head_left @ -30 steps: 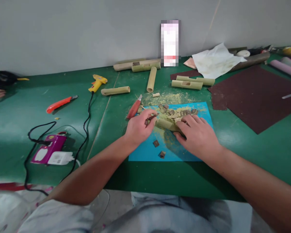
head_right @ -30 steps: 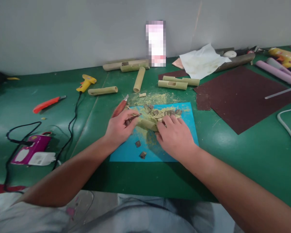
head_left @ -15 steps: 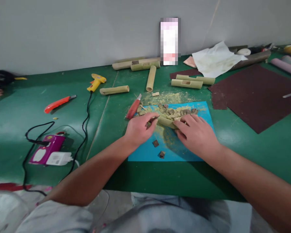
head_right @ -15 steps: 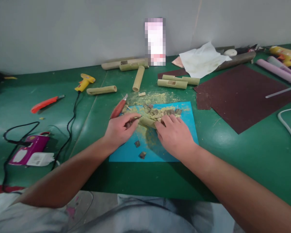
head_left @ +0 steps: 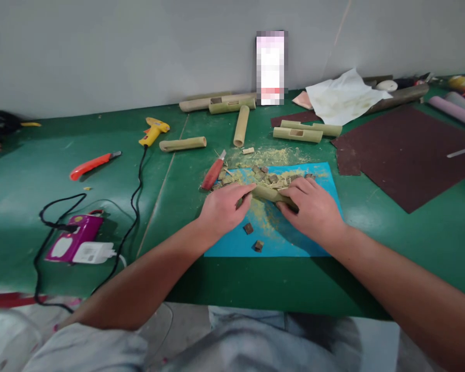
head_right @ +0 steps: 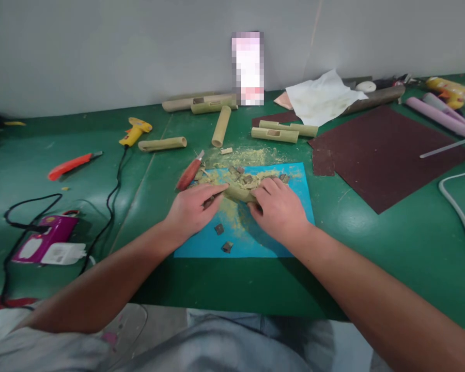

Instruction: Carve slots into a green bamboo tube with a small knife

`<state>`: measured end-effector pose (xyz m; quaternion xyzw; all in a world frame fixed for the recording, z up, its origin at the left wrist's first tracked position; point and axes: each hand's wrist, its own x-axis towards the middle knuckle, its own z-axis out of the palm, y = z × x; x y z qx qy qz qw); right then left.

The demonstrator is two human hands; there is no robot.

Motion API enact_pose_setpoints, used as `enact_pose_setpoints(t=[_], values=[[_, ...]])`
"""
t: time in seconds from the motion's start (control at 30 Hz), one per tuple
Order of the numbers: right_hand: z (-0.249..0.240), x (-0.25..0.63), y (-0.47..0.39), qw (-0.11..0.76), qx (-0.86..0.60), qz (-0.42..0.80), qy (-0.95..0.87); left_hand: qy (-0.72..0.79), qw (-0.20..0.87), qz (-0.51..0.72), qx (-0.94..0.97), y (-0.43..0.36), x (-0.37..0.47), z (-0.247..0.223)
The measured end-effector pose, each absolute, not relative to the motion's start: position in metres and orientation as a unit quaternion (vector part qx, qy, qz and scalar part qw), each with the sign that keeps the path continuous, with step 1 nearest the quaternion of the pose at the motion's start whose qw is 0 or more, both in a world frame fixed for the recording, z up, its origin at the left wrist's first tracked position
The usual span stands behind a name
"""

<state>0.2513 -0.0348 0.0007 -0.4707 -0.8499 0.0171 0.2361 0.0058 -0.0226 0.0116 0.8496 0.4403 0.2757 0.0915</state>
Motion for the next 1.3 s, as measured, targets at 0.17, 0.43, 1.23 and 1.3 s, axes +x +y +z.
enact_pose_setpoints(t=[0.17, 0.43, 1.23, 1.3], values=[[0.000, 0.250, -0.035, 0.243, -0.474, 0.024, -0.846, 0.426, 0.066, 0.271, 0.861, -0.024, 0.006, 0.013], [0.003, 0.249, -0.035, 0.196, -0.473, 0.006, -0.859, 0.418, 0.074, 0.294, 0.856, -0.023, 0.004, 0.007], [0.002, 0.247, -0.037, 0.177, -0.453, -0.023, -0.873, 0.405, 0.080, 0.262, 0.872, -0.011, 0.010, 0.002], [0.001, 0.248, -0.036, 0.191, -0.456, -0.025, -0.869, 0.398, 0.071, 0.262, 0.876, -0.009, 0.010, 0.001]])
